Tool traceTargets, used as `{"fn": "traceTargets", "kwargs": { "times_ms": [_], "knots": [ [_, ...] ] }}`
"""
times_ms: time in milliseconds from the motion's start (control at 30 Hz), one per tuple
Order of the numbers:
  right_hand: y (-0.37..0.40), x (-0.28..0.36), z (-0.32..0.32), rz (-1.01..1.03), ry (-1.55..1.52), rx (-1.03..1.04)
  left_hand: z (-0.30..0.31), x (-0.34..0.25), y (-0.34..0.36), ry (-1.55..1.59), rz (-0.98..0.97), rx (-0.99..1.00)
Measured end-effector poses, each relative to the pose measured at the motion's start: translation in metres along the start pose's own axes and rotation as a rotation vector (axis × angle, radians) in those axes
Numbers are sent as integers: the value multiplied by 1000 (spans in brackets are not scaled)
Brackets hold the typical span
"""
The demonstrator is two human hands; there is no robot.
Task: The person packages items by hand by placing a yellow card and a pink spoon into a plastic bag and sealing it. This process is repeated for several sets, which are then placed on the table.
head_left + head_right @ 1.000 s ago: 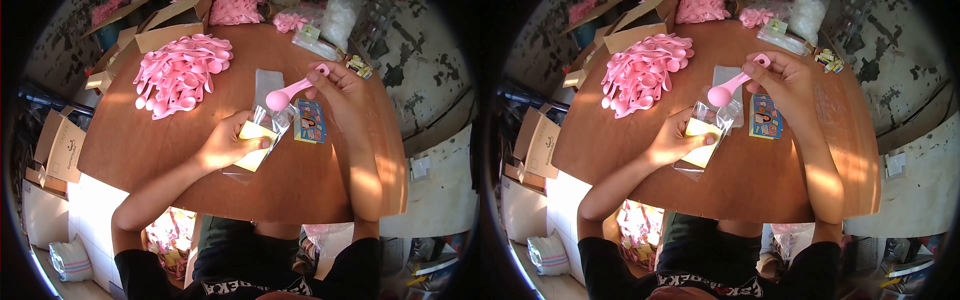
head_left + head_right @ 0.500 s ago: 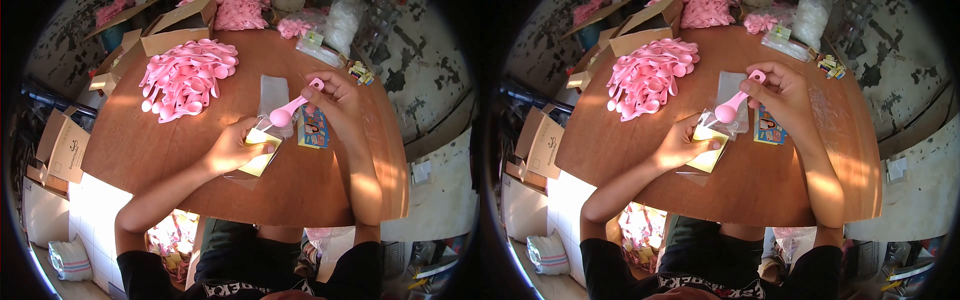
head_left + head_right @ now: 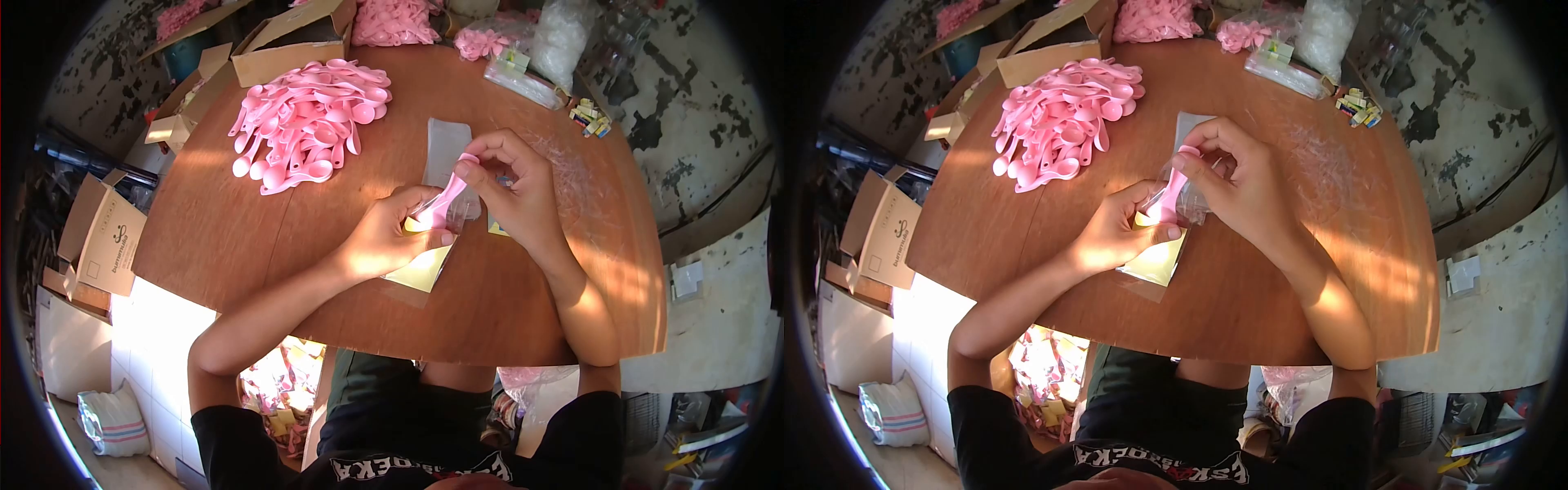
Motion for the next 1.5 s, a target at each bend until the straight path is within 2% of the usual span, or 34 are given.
{"fn": "traceTargets", "kwargs": {
  "times_ms": [67, 100, 167, 300, 367, 400, 433, 467, 500, 567, 600, 633, 667, 700, 733, 767, 833, 900, 933, 967, 1033, 1067, 1100, 1167, 1233, 1300, 1333, 1400, 1500],
  "knots": [
    [1, 3, -1, 159, 145, -31, -1, -2, 2, 27, -52, 23],
    [2, 5, -2, 159, 145, -28, -1, -3, 3, 29, -51, 21],
    [7, -1, -10, -42, -90, 134, -1, -2, 4, -2, 43, 19],
    [14, 11, -1, -154, -137, 214, -4, 0, 7, 95, 10, 92],
    [11, 29, 24, -67, -136, 80, -6, -10, 9, 211, -126, 101],
    [8, 40, 31, -67, -134, 83, -5, -16, 9, 184, -256, 94],
    [6, 56, 46, 29, -147, -54, -4, -18, 9, 186, -256, 94],
    [6, 66, 57, 126, -160, -194, 3, -22, 9, 32, -271, 1],
    [4, 64, 56, 124, -159, -194, 9, -25, 10, -122, -283, -92],
    [-1, 67, 44, 335, 382, -133, 13, -27, 11, -201, -336, -129],
    [1, 59, 32, 215, 301, -53, 15, -29, 10, -237, -385, -135],
    [5, 55, 30, 222, 305, -65, 16, -35, 9, -279, -439, -141],
    [7, 49, 29, 180, 190, -74, 14, -44, 9, -269, -539, -167],
    [8, 47, 28, 138, 72, -77, 12, -49, 11, -275, -547, -170],
    [11, 50, 28, 73, -54, -42, 5, -56, 13, -175, -484, -75],
    [14, 55, 30, 76, -57, -48, -5, -62, 16, -75, -415, 24],
    [22, 58, 26, -16, -244, 97, -21, -75, 26, 8, -414, 42],
    [33, 61, 27, -61, -281, 138, -33, -73, 33, 290, -171, 146],
    [40, 61, 25, -104, -319, 189, -40, -71, 37, 245, -204, 22],
    [47, 64, 24, -104, -321, 180, -44, -69, 42, 240, -200, 28],
    [60, 69, 25, -63, -150, 141, -44, -58, 50, 146, -158, -65],
    [66, 68, 26, -2, -56, 140, -48, -57, 54, 80, -215, -125],
    [70, 68, 27, -8, -61, 135, -52, -55, 57, 77, -207, -121],
    [77, 74, 32, 134, 120, 69, -57, -52, 61, 61, -115, -143],
    [82, 70, 34, 136, 124, -17, -67, -61, 62, 78, -135, -130],
    [85, 70, 39, 291, 322, -66, -75, -66, 63, -33, -83, -96],
    [85, 68, 41, 285, 319, -71, -75, -65, 62, -122, -113, -88],
    [86, 72, 43, 414, 400, -134, -82, -65, 61, -141, -107, -98],
    [89, 72, 43, 409, 491, -71, -88, -68, 60, -234, -93, -65]
  ]
}}
Point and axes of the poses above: each hand's wrist, its own y-axis away from the middle knuckle, its own z-axis out of the back of the hand, x = y × z, the point moved 5 cm from there along -y, towards the middle knuckle, and after that the axes turned 12 degrees about y, right-handed, at the moved point
